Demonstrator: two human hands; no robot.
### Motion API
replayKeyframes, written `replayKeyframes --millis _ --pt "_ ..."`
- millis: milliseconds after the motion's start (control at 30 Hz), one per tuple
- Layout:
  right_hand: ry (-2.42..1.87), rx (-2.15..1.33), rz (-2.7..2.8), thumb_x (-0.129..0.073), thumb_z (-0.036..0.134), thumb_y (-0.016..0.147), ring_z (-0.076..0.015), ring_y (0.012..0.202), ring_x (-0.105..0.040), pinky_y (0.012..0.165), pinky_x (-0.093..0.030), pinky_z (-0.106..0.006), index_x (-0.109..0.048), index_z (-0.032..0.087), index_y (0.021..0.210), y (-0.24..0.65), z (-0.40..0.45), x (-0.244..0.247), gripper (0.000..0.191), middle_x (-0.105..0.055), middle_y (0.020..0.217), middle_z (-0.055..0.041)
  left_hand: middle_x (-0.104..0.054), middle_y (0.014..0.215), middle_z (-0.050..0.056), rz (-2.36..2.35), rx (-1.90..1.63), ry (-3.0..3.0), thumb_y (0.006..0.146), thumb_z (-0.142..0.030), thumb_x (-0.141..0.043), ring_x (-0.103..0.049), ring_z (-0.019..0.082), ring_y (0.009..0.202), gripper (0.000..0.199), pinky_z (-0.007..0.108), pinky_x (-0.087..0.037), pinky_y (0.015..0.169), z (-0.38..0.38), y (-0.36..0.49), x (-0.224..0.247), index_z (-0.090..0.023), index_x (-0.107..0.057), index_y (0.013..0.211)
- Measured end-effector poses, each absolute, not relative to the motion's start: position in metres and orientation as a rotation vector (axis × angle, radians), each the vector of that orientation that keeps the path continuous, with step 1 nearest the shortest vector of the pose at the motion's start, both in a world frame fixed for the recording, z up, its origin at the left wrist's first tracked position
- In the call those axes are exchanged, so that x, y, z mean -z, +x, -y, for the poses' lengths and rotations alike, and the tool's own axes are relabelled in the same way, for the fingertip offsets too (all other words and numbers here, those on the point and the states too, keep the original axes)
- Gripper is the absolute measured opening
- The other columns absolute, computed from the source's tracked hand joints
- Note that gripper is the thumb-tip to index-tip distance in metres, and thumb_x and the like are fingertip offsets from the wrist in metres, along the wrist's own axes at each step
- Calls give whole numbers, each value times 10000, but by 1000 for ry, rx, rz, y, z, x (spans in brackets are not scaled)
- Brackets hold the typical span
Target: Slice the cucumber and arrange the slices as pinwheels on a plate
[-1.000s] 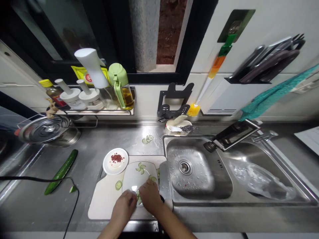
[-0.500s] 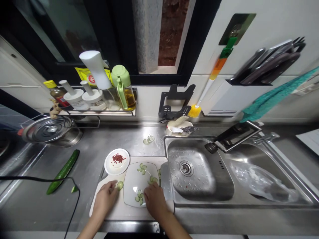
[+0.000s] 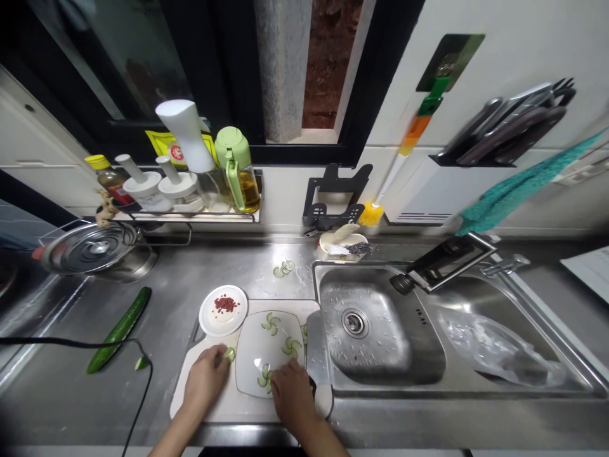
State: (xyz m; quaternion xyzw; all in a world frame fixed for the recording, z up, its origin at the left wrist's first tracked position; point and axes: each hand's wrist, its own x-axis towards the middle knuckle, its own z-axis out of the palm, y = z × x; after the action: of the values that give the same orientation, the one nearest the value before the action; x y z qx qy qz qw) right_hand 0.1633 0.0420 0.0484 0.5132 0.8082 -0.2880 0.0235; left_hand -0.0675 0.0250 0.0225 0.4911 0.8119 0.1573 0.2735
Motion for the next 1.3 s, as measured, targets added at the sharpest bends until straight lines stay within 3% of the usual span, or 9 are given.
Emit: replayKeyframes --millis 367,600,767,933,1133,1300 --pt "1627 954 -2524 -489 177 876 -204 913 -535 781 -345 -312 -636 201 795 160 -43 -48 169 -656 834 -26 -563 623 -30 -2112 -555 1227 751 -284 -505 -547 142 626 108 234 -384 639 -26 -73 -25 -216 -555 684" --pt "1790 1345 -2526 -534 135 815 -187 857 -548 852 -351 -308 -649 190 745 143 -54 -48 145 -656 798 -27 -512 564 -65 -1748 -763 832 602 -507 -646 -455 95 536 340 206 -323 556 -32 -77 -31 -189 -568 693" --pt "1910 1539 -2422 -582 161 773 -182 893 -580 838 -389 -281 -676 187 853 121 -70 -51 125 -690 884 -32 -528 566 -58 -1560 -762 748 550 -516 -707 -448 85 534 387 209 -310 558 -38 -56 -48 -181 -568 687" --pt "1931 1666 -2315 -581 157 737 -139 686 -580 660 -405 -236 -652 183 699 114 -81 -52 84 -651 684 11 -569 607 -41 -1428 -806 728 558 -512 -727 -482 86 578 406 213 -334 594 -42 -37 -54 -164 -583 709" --pt "1901 1749 -2305 -582 179 751 -124 652 -561 639 -394 -230 -646 183 672 121 -86 -66 102 -639 670 18 -509 521 -70 -1471 -733 448 614 -647 -653 -337 32 402 494 187 -161 421 -41 -29 -51 -178 -516 684" --pt "1846 1796 -2342 -602 178 736 -124 664 -566 650 -396 -231 -654 193 676 124 -88 -76 82 -659 688 21 -589 572 -42 -1338 -722 37 686 -458 -732 -430 21 398 385 127 -211 394 -42 -24 -56 -164 -556 861"
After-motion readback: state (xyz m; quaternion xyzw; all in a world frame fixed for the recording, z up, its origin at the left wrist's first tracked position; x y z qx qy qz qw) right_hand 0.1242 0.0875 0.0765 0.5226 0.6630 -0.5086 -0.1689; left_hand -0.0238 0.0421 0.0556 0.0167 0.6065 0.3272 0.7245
